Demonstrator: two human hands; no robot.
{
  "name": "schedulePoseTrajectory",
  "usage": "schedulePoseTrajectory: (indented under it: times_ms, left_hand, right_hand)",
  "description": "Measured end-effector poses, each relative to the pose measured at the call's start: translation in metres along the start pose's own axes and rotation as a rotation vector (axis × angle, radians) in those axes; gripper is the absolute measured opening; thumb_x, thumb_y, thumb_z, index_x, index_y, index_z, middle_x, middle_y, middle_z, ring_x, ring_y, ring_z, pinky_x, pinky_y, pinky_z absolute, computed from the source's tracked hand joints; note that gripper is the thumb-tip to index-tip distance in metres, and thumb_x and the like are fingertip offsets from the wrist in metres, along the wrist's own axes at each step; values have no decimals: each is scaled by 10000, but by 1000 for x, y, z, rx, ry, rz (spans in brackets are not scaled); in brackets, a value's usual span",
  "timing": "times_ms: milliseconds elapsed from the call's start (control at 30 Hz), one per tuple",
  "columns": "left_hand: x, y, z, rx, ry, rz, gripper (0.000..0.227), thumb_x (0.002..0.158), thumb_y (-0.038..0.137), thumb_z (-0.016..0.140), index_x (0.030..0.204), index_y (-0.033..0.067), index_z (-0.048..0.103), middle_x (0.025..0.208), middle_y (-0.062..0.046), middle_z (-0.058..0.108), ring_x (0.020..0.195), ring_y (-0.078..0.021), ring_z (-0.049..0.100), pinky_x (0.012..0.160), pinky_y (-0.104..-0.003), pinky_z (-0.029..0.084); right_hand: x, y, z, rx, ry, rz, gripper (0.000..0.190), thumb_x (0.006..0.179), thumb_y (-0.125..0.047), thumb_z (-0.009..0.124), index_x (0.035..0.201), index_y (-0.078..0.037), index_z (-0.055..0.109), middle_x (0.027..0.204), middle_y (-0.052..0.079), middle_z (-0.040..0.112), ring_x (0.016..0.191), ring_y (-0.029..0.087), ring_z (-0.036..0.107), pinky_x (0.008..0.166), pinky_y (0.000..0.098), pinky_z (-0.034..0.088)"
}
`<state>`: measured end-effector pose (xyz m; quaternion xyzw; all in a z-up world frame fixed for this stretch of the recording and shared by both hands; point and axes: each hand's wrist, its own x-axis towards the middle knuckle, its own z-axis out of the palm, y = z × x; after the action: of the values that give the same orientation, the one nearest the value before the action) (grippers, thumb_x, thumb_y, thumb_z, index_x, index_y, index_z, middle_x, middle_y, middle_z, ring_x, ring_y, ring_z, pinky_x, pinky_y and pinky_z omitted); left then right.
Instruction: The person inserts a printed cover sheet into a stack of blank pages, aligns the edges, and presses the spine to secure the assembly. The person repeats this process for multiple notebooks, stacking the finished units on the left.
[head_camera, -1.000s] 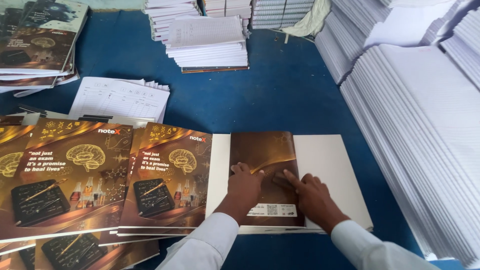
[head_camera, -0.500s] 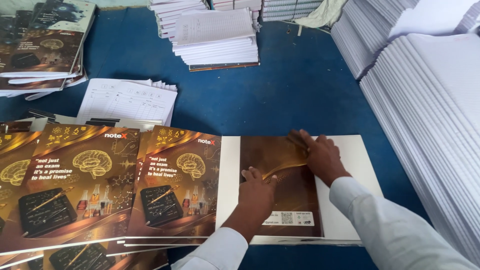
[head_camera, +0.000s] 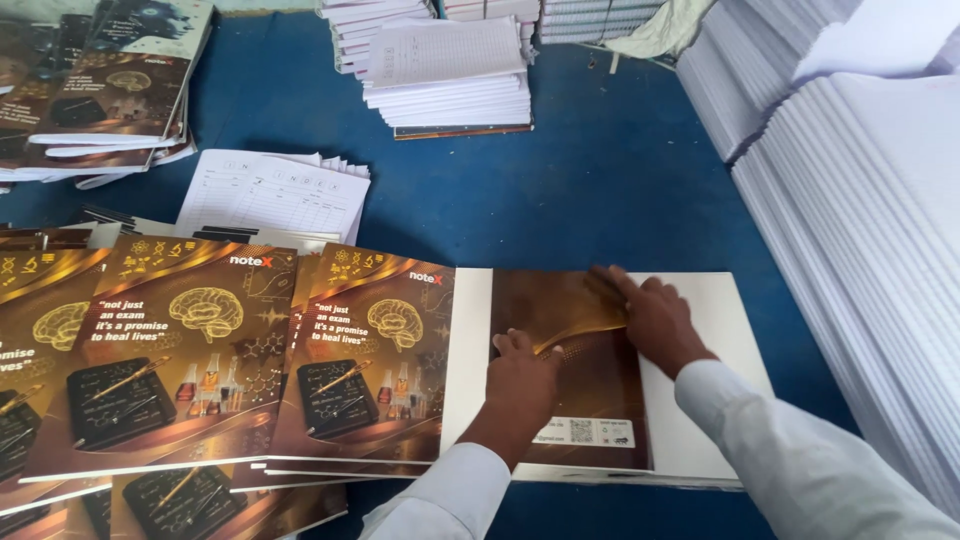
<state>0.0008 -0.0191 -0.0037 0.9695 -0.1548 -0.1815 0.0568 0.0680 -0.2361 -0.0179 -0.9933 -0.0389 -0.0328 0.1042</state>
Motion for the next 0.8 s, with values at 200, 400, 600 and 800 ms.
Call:
schedulePoseTrajectory:
  times_ms: [200, 400, 600, 800]
  left_hand:
    - [-4, 1, 5, -148, 125, -32, 433, 1046, 174, 521, 1468, 267, 536, 1577, -339, 252, 1442, -579, 262, 1064, -526, 477]
    - [-6, 4, 5, -166, 100, -80, 452, 1046, 192, 505, 1485, 300, 498, 1601, -313, 206, 1465, -566, 220, 1108, -599, 411]
    - [-6, 6, 8, -159, 107, -95, 422, 1074, 228, 458, 1484, 315, 498, 1609, -307, 202, 1470, -569, 214, 1111, -608, 408]
    - [-4, 7, 13, -140, 95, -107, 440, 1067, 236, 461, 1492, 349, 480, 1619, -291, 202, 1476, -563, 217, 1113, -592, 419]
  right_hand:
    - [-77, -25, -33, 124, -255, 31, 560, 1027, -91, 420, 1478, -412, 504, 1110, 115, 654, 1001, 264, 628, 957, 411, 523]
    - [-145, -46, -59, 73, -504, -7, 662, 941, -134, 583, 1542, -365, 430, 1177, 90, 627, 1068, 243, 590, 1004, 386, 490]
    - [-171, -46, -63, 114, -659, 59, 628, 1023, -58, 453, 1556, -379, 369, 1240, 86, 581, 1128, 245, 564, 1067, 373, 467]
    - [-192, -42, -60, 270, -674, -26, 616, 992, -6, 458, 1502, -345, 516, 1423, 79, 532, 1302, 261, 496, 1116, 409, 416]
